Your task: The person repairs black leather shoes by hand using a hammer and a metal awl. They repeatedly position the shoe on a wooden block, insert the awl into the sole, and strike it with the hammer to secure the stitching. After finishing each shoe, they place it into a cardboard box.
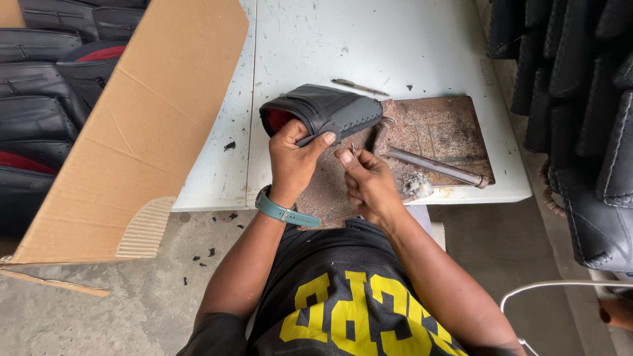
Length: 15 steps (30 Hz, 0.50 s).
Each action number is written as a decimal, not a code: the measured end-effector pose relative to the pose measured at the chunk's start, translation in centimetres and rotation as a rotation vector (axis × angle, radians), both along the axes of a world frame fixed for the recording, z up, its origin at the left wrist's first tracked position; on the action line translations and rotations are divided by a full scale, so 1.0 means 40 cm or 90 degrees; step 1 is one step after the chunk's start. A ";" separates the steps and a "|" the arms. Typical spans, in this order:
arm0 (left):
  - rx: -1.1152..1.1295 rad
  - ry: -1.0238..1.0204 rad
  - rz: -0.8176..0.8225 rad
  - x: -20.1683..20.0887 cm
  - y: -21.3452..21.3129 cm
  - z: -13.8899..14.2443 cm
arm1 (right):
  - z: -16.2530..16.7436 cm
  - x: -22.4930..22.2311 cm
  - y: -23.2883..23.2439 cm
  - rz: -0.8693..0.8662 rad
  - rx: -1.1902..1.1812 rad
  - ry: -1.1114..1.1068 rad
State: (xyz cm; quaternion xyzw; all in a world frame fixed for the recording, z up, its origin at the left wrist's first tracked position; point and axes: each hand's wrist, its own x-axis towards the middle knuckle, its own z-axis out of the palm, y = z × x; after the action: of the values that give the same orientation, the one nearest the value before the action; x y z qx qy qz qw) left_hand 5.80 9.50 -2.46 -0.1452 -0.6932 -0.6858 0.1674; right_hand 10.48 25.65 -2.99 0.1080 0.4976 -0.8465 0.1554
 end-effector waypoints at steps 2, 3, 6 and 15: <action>-0.002 -0.008 -0.006 0.006 -0.004 0.008 | 0.003 -0.025 -0.018 -0.004 -0.030 0.052; -0.004 -0.014 -0.008 0.006 -0.009 0.016 | 0.008 -0.035 -0.027 -0.008 -0.037 0.071; 0.021 -0.021 -0.039 -0.004 -0.027 0.044 | 0.034 -0.051 -0.037 -0.040 -0.023 0.102; -0.015 -0.024 -0.062 -0.038 -0.035 0.054 | 0.051 -0.050 -0.057 -0.126 0.100 0.249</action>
State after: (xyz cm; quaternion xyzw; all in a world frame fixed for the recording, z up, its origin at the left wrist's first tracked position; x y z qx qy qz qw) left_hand 4.29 8.11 -0.31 -0.1674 -0.6963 -0.6877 0.1190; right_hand 8.46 23.37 -0.94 0.0023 0.5697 -0.8210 -0.0368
